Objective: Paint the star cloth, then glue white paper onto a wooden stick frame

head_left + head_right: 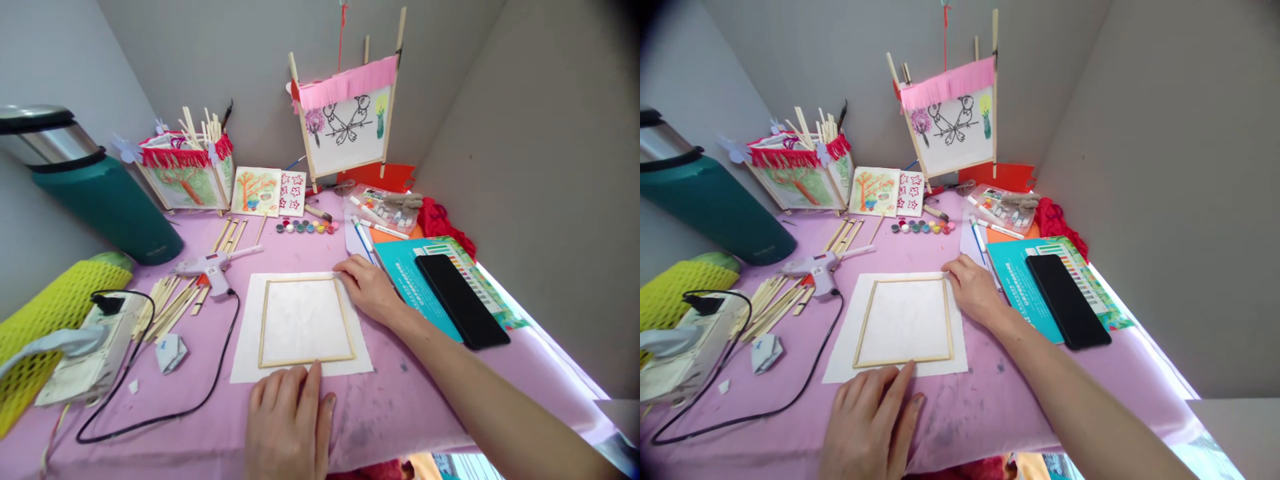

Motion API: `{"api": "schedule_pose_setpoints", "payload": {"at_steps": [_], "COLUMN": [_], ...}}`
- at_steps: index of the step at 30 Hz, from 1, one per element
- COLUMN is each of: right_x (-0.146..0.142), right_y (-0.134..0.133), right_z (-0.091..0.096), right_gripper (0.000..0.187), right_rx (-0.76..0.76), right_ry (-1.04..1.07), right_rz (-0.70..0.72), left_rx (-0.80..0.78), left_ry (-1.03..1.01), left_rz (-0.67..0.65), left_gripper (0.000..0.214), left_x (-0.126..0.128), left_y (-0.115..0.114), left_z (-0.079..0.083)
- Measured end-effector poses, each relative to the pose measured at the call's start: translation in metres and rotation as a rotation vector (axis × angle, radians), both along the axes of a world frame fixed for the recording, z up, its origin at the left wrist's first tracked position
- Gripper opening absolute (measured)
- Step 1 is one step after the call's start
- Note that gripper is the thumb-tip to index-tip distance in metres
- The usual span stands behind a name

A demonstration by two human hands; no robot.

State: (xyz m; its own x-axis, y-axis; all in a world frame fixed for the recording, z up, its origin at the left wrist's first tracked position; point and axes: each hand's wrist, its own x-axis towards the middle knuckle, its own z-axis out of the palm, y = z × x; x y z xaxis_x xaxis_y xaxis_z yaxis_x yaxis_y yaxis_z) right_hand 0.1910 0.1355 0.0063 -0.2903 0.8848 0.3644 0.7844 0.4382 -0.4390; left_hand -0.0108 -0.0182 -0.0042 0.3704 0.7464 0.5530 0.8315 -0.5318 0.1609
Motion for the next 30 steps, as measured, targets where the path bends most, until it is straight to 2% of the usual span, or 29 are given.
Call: {"api": "schedule_pose_setpoints", "payload": {"at_steps": [5, 7, 9, 13, 16, 19, 22, 24, 30], "right_x": [0.001, 0.002, 0.002, 0.001, 0.001, 0.001, 0.003, 0.004, 0.004], "right_y": [0.0, 0.0, 0.0, -0.001, -0.002, -0.002, -0.001, 0.0, -0.003], "right_z": [-0.001, -0.001, -0.001, -0.001, 0.0, -0.001, -0.004, -0.005, -0.002], "right_gripper": [0.022, 0.021, 0.02, 0.019, 0.018, 0.019, 0.018, 0.018, 0.019], "right_rx": [0.02, 0.035, 0.048, 0.066, 0.064, 0.061, 0.061, 0.059, 0.064], "right_ry": [0.016, 0.03, 0.044, 0.054, 0.049, 0.057, 0.074, 0.077, 0.078], "right_rz": [0.022, 0.032, 0.041, 0.065, 0.067, 0.074, 0.083, 0.075, 0.069], "left_rx": [0.003, 0.021, 0.003, -0.144, -0.286, -0.392, -0.417, -0.415, -0.369], "left_ry": [-0.099, -0.095, -0.041, 0.185, 0.358, 0.395, 0.373, 0.361, 0.34], "left_rz": [0.004, 0.115, 0.288, 0.589, 0.682, 0.703, 0.719, 0.729, 0.721], "left_gripper": [0.033, 0.025, 0.017, 0.025, 0.032, 0.04, 0.036, 0.032, 0.048], "left_x": [-0.011, -0.024, -0.04, -0.065, -0.071, -0.067, -0.063, -0.062, -0.069], "left_y": [0.006, 0.016, 0.03, 0.065, 0.091, 0.111, 0.123, 0.126, 0.123], "left_z": [0.012, 0.023, 0.036, 0.064, 0.078, 0.081, 0.075, 0.071, 0.067]}}
